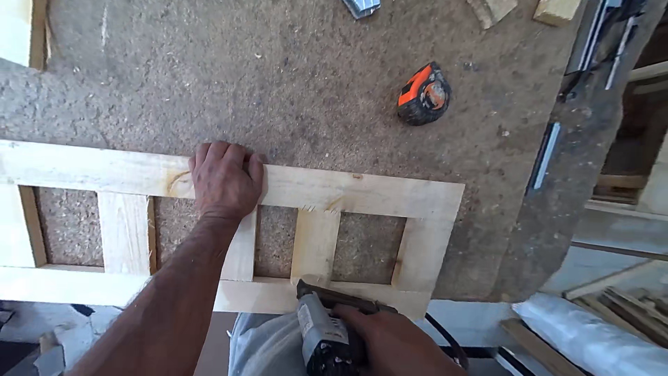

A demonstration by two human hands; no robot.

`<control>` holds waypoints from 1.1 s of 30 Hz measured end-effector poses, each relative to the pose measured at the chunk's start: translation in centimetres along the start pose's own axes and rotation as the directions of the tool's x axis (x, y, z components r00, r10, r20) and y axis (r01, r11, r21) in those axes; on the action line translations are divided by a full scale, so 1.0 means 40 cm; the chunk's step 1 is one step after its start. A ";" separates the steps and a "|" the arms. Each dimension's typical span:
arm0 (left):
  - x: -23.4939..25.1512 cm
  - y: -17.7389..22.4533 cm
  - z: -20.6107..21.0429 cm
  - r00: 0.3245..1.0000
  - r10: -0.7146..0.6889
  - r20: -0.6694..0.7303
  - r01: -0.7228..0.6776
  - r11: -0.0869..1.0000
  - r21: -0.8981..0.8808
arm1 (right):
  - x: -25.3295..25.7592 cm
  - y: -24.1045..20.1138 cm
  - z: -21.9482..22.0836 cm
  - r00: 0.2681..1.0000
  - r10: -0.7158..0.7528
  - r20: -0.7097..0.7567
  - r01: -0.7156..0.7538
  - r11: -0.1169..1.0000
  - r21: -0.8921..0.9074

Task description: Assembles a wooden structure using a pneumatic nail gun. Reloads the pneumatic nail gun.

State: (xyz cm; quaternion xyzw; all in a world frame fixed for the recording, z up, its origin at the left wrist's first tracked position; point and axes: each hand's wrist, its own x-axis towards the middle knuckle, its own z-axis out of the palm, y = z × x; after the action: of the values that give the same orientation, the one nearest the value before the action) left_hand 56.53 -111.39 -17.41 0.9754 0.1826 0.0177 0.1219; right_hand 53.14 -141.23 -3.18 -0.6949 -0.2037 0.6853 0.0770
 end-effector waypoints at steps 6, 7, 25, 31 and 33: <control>-0.011 -0.007 0.000 0.995 0.041 -0.095 -0.048 0.996 -0.079 | 0.025 -0.031 0.051 0.998 0.005 -0.069 -0.011 0.996 -0.085; -0.019 -0.011 -0.002 0.988 0.067 -0.140 -0.082 0.992 -0.101 | 0.026 -0.038 0.054 0.997 0.014 -0.082 -0.021 0.995 -0.093; -0.397 -0.069 0.009 0.997 0.058 0.058 -0.057 0.998 -0.014 | -0.014 0.000 0.090 0.982 0.121 -0.146 -0.121 0.993 0.011; -0.398 -0.074 0.013 0.997 0.064 0.039 -0.063 0.998 -0.012 | -0.027 0.031 0.091 0.980 0.144 -0.134 -0.143 0.990 0.015; -0.397 -0.074 0.014 0.997 0.070 0.025 -0.069 0.998 -0.013 | -0.030 0.037 0.090 0.981 0.147 -0.123 -0.146 0.989 0.021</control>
State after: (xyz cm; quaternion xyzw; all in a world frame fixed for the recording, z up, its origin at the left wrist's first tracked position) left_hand 40.73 -114.55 -18.51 0.9806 0.1469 0.0104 0.1295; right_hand 49.89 -143.65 -2.82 -0.7490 -0.1428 0.6456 0.0428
